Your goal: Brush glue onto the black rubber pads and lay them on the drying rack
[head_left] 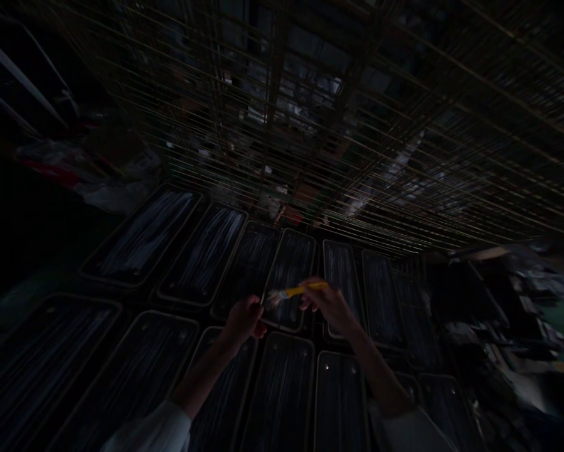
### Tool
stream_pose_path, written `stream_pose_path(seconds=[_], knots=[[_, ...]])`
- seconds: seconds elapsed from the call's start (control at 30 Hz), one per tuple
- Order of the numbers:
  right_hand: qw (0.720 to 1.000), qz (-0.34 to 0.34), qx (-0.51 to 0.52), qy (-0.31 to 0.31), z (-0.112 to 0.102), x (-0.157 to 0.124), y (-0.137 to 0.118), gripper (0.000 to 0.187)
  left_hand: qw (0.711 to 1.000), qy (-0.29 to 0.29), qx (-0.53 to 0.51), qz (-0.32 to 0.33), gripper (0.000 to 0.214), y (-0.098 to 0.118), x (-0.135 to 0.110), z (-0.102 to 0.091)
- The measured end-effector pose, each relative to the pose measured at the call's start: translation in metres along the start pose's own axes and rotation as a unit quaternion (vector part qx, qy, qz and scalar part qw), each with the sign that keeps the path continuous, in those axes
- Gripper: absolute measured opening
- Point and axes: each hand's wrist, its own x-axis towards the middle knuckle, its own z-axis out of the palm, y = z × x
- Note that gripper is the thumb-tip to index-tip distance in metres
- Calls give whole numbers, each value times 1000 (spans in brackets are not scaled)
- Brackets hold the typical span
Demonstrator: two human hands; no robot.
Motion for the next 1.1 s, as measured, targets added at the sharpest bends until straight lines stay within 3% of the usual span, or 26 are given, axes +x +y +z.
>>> stream_pose_path(seconds=[0.1,0.2,0.37,0.43,0.53,0.67,0.73,0.8,0.87,0.97,1.03,1.1], knots=[[995,-19,-11,102,-17,43,14,31,1000,11,-7,-2,6,-2,1,2],[978,-69,-77,183,-26,75,12,29,1000,18,-24,2,5,0,-2,2],[934,-161,-237,215,-21,101,2,22,999,12,-43,8,6,2,-5,2],[926,-174,-285,176,-11,91,2,22,999,14,-42,9,9,1,-4,2],[936,-176,-291,86,9,47,2,23,1000,7,-28,9,12,-2,0,1],[967,-143,-212,-12,25,-32,-6,22,1000,8,-26,7,17,-2,1,0],[982,-112,-150,-29,21,-52,-9,20,999,12,-30,8,20,-1,-1,-1],[993,-79,-90,-7,8,-48,-9,22,999,11,-29,11,21,1,-2,0],[993,-71,-73,63,-10,-26,-5,24,1000,12,-22,9,22,2,-3,0],[966,-110,-164,168,-31,10,5,22,1000,16,-16,7,22,3,-4,2],[945,-132,-247,167,-30,14,10,22,1000,16,-12,12,20,3,-5,2],[936,-141,-299,123,-17,-4,12,22,1000,16,-9,14,19,3,-6,2]])
